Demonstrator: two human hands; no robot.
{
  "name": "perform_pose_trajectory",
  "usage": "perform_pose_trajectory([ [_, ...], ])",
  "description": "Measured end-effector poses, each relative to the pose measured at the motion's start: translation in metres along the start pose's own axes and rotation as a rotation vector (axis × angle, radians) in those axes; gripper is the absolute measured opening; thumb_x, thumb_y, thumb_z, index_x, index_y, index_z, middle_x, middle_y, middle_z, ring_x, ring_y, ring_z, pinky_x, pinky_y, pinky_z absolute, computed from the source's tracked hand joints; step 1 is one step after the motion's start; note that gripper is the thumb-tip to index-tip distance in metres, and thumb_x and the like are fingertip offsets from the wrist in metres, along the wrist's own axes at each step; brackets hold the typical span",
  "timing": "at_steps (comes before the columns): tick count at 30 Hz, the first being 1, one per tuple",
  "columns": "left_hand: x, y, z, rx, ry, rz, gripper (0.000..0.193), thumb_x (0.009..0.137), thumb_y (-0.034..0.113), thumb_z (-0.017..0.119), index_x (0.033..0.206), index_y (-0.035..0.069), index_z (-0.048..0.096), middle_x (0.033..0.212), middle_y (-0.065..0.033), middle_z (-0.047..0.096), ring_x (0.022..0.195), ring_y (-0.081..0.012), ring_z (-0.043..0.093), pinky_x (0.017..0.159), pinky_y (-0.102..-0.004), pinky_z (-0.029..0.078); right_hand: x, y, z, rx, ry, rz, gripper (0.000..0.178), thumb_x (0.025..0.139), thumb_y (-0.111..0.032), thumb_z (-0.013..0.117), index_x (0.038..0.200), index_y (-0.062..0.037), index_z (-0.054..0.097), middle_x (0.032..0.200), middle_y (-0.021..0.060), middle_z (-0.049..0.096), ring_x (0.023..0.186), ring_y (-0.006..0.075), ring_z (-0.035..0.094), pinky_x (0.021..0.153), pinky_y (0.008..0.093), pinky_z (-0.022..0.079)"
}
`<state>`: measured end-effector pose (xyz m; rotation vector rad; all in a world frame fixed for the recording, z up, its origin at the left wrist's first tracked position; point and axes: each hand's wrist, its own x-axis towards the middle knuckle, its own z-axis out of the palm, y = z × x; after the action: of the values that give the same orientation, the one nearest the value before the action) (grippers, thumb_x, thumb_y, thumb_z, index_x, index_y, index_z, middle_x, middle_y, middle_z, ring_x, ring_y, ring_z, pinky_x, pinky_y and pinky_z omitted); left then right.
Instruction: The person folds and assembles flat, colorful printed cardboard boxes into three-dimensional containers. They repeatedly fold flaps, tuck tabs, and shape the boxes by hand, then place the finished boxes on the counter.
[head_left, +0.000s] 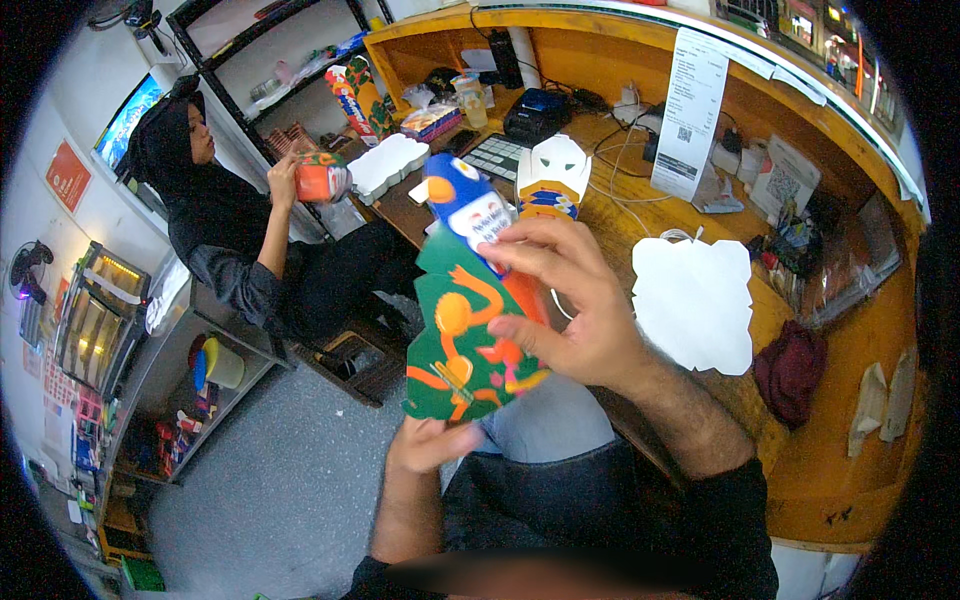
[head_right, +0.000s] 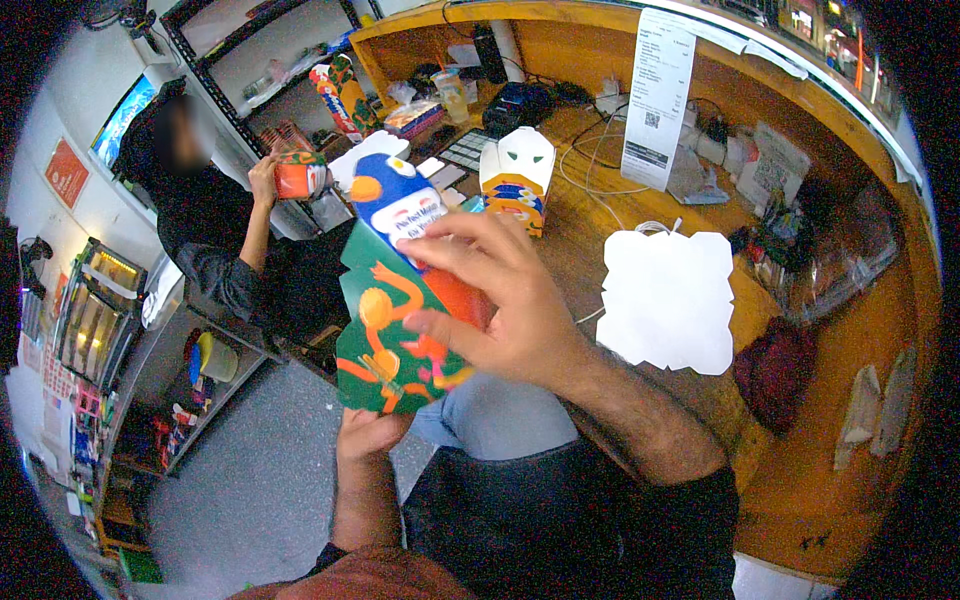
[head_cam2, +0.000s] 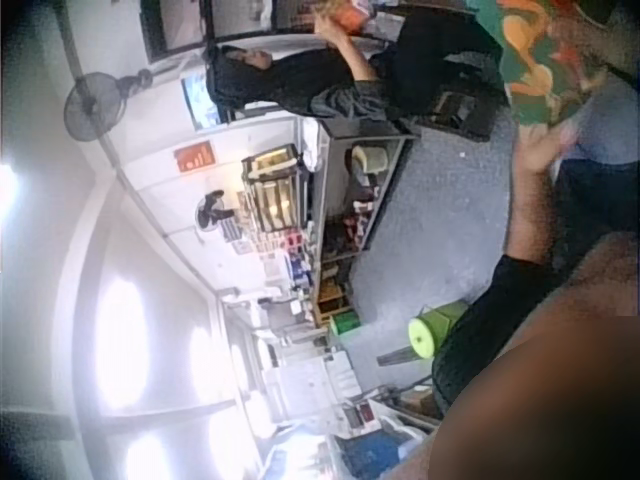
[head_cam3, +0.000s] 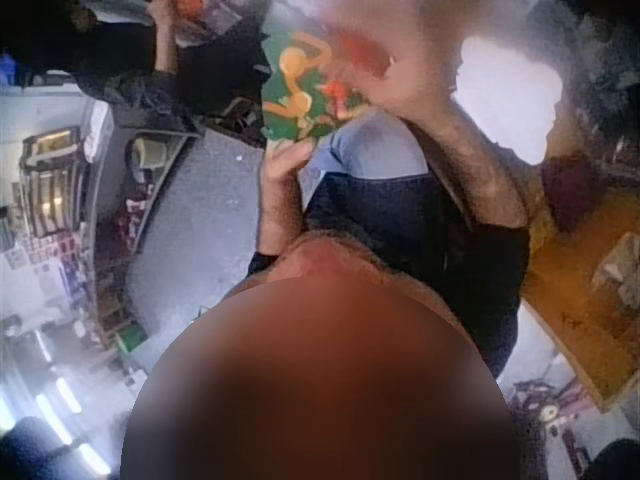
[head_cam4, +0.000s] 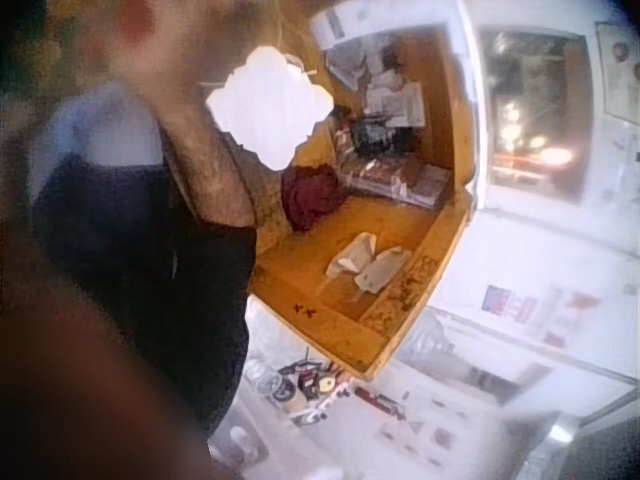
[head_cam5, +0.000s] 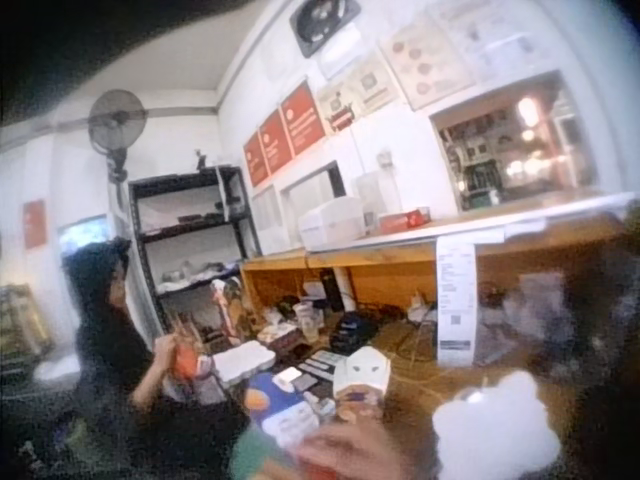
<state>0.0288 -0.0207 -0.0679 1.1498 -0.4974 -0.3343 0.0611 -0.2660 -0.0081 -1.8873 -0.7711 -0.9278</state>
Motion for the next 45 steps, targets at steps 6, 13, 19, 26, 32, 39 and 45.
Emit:
perform_pose_trajectory([
  [6, 0.009, 0.025, 0.016, -0.281, -0.031, 0.064, 0.151, 0.077, 0.100, 0.062, 0.174, -0.005, 0.014, 0.175, -0.0266, 0.033, 0.158, -0.0384, 0.043, 0.129, -0.0552, 0.039, -0.002, -0.003, 0.003, 0.085, -0.103, -0.033, 0.063, 0.090, -0.029, 0.091, 0.146, -0.0068, 0.071, 0.142, 0.0163, 0.064, 0.131, 0.0313, 0.062, 0.112, 0.0435, 0.049],
  [13, 0.025, 0.046, 0.026, 0.176, -0.003, 0.010, 0.084, 0.101, 0.032, 0.077, 0.164, -0.003, 0.035, 0.155, -0.0220, 0.059, 0.140, -0.0294, 0.063, 0.117, -0.0452, 0.053, -0.003, -0.002, 0.001, 0.088, -0.148, 0.003, 0.062, 0.088, -0.022, 0.092, 0.144, -0.0057, 0.072, 0.134, 0.0151, 0.068, 0.123, 0.0308, 0.066, 0.108, 0.0421, 0.051],
  [19, 0.024, 0.044, 0.026, 0.238, 0.013, 0.052, 0.037, 0.109, -0.005, 0.060, 0.145, -0.003, 0.051, 0.137, -0.0149, 0.072, 0.126, -0.0182, 0.070, 0.105, -0.0332, 0.057, -0.006, 0.003, 0.001, 0.019, -0.155, -0.082, 0.064, 0.089, -0.023, 0.090, 0.147, -0.0042, 0.071, 0.125, 0.0129, 0.070, 0.110, 0.0309, 0.067, 0.096, 0.0406, 0.054],
  [26, 0.022, 0.051, 0.032, 0.432, 0.106, 0.085, 0.022, 0.110, 0.000, 0.064, 0.132, -0.003, 0.063, 0.115, -0.0088, 0.080, 0.104, -0.0113, 0.074, 0.088, -0.0271, 0.058, -0.002, -0.004, -0.001, -0.086, -0.158, -0.164, 0.059, 0.086, -0.022, 0.089, 0.141, -0.0046, 0.075, 0.120, 0.0110, 0.071, 0.105, 0.0309, 0.067, 0.093, 0.0421, 0.055],
  [32, 0.022, 0.055, 0.024, 0.753, 0.149, 0.143, 0.009, 0.107, 0.003, 0.068, 0.113, 0.002, 0.075, 0.096, -0.0041, 0.082, 0.084, -0.0049, 0.070, 0.073, -0.0270, 0.057, -0.004, -0.003, 0.005, -0.046, -0.146, -0.229, 0.048, 0.086, -0.015, 0.088, 0.132, -0.0052, 0.079, 0.118, 0.0092, 0.073, 0.105, 0.0303, 0.068, 0.090, 0.0424, 0.057],
  [39, 0.024, 0.057, 0.026, 0.730, 0.138, 0.117, 0.012, 0.105, 0.001, 0.069, 0.116, 0.000, 0.073, 0.104, -0.0057, 0.081, 0.097, -0.0067, 0.072, 0.083, -0.0263, 0.057, -0.008, 0.004, 0.009, 0.067, -0.122, -0.206, 0.040, 0.086, -0.010, 0.088, 0.125, -0.0033, 0.082, 0.107, 0.0078, 0.077, 0.096, 0.0287, 0.070, 0.085, 0.0407, 0.058],
  [45, 0.020, 0.067, 0.024, 0.386, 0.035, -0.085, 0.034, 0.101, -0.002, 0.076, 0.132, -0.003, 0.064, 0.121, -0.0082, 0.077, 0.109, -0.0113, 0.072, 0.094, -0.0280, 0.059, -0.009, 0.008, 0.008, 0.094, -0.129, -0.181, 0.034, 0.087, -0.004, 0.086, 0.122, -0.0027, 0.083, 0.099, 0.0083, 0.077, 0.091, 0.0270, 0.070, 0.079, 0.0392, 0.056],
])
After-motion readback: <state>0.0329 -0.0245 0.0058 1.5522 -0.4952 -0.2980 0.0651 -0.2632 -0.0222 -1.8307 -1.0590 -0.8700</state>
